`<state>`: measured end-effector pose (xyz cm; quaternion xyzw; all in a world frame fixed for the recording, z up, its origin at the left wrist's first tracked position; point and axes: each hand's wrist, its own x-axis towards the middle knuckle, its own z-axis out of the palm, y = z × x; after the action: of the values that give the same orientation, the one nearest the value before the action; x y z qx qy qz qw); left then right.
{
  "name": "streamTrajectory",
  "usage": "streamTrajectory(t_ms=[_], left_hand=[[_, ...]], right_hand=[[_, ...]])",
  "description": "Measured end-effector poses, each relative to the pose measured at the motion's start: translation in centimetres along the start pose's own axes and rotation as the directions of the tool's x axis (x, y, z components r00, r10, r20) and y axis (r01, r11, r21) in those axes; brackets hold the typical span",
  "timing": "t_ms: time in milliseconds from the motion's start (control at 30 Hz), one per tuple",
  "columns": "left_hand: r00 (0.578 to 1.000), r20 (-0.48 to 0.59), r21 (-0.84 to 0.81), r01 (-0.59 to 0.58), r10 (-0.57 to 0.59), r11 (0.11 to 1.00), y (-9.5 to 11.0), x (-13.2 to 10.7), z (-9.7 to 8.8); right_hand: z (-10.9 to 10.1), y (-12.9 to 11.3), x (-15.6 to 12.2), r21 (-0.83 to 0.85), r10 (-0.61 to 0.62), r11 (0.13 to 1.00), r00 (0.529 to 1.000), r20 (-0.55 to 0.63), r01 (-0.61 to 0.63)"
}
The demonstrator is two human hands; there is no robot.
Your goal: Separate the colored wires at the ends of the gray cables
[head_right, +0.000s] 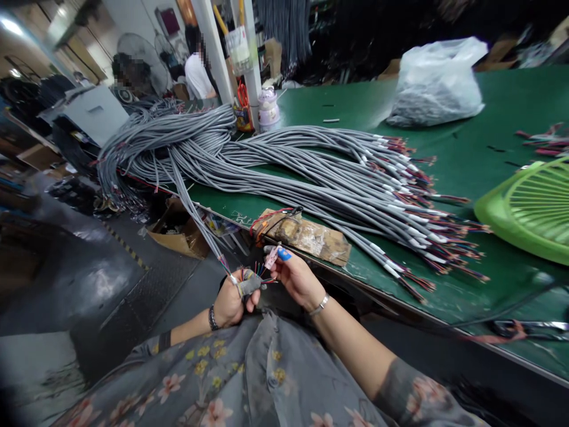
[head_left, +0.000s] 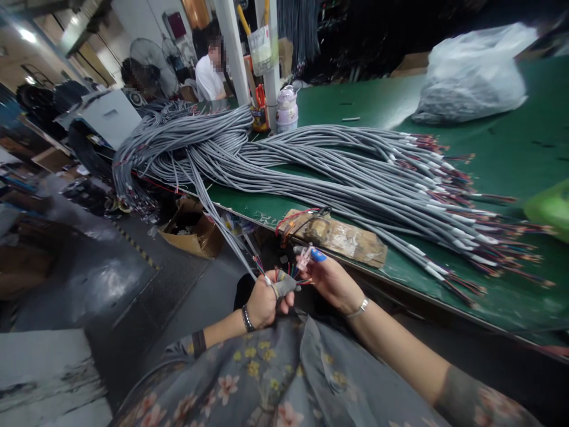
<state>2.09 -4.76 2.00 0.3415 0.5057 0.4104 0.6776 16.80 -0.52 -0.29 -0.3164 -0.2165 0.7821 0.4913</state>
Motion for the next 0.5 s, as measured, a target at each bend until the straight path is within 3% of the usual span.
streamTrajectory(t_ms=[367, 500], left_hand=[[0.998, -0.064, 0.041, 0.004, -0.002, 0.999, -0.12, 0.58, 0.30], [0.997, -0.070, 0.062, 0.020, -0.015, 0.998, -0.20, 0.61, 0.27]], right_hand=[[0.35, 0.16, 0.07, -0.032, -0.039, 0.999, 0.999, -0.033, 0.038], [0.57, 0.21, 0.23, -0.020, -0.050, 0.999, 0.994, -0.099, 0.048]])
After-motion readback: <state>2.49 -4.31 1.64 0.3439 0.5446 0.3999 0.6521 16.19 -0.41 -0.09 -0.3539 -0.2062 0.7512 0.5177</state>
